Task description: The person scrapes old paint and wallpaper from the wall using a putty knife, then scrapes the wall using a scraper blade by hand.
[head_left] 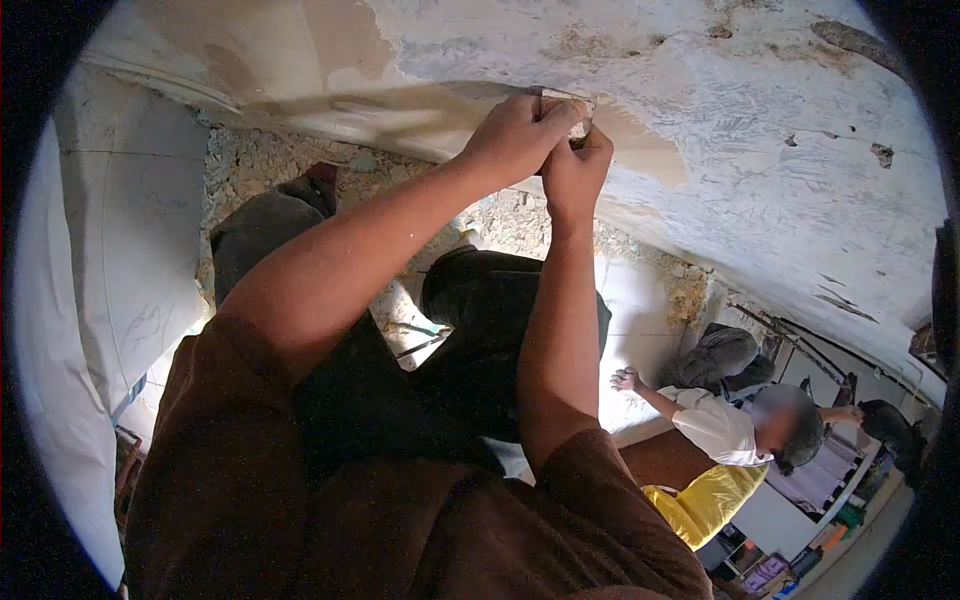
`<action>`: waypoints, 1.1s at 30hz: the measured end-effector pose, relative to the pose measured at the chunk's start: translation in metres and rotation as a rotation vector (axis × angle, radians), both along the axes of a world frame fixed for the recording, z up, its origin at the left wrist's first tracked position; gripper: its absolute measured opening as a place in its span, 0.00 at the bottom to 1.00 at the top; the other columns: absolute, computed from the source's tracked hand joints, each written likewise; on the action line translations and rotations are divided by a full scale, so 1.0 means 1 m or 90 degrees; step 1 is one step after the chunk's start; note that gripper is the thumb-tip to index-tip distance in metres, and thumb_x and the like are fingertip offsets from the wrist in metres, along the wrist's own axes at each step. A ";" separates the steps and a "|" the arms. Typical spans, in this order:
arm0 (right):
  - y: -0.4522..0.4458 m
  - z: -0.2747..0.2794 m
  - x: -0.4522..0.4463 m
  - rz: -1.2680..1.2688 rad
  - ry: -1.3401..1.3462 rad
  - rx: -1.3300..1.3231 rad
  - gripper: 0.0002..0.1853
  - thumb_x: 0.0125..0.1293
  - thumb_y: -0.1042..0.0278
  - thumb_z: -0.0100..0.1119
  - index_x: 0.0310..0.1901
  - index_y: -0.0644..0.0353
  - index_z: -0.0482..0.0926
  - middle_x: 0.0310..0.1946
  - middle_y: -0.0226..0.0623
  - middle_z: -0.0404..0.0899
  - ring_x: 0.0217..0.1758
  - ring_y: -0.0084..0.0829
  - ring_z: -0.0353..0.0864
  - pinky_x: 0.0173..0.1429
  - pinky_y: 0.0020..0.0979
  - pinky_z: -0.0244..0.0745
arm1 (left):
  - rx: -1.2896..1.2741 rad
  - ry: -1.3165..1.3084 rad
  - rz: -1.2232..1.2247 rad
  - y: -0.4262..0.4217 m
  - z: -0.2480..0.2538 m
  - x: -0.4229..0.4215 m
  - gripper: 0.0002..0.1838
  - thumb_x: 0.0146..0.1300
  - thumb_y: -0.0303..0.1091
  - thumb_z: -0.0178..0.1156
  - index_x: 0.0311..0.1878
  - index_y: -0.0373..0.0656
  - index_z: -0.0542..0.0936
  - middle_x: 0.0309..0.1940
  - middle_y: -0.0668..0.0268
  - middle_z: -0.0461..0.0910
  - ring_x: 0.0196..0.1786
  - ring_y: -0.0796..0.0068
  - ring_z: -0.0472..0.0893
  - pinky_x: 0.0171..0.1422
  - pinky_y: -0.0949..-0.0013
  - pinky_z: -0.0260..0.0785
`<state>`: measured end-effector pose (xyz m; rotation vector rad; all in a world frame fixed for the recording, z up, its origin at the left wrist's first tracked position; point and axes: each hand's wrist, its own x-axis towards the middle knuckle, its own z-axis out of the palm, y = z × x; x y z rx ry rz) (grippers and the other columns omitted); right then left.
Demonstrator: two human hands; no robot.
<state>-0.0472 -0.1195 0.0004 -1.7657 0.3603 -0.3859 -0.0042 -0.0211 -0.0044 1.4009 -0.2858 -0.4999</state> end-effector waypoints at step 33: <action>0.021 -0.007 -0.004 -0.054 -0.027 0.013 0.10 0.67 0.69 0.58 0.40 0.70 0.78 0.29 0.32 0.79 0.29 0.17 0.74 0.31 0.21 0.70 | 0.008 -0.014 -0.004 0.007 -0.001 0.000 0.23 0.68 0.50 0.52 0.47 0.37 0.82 0.35 0.60 0.83 0.41 0.72 0.80 0.49 0.66 0.71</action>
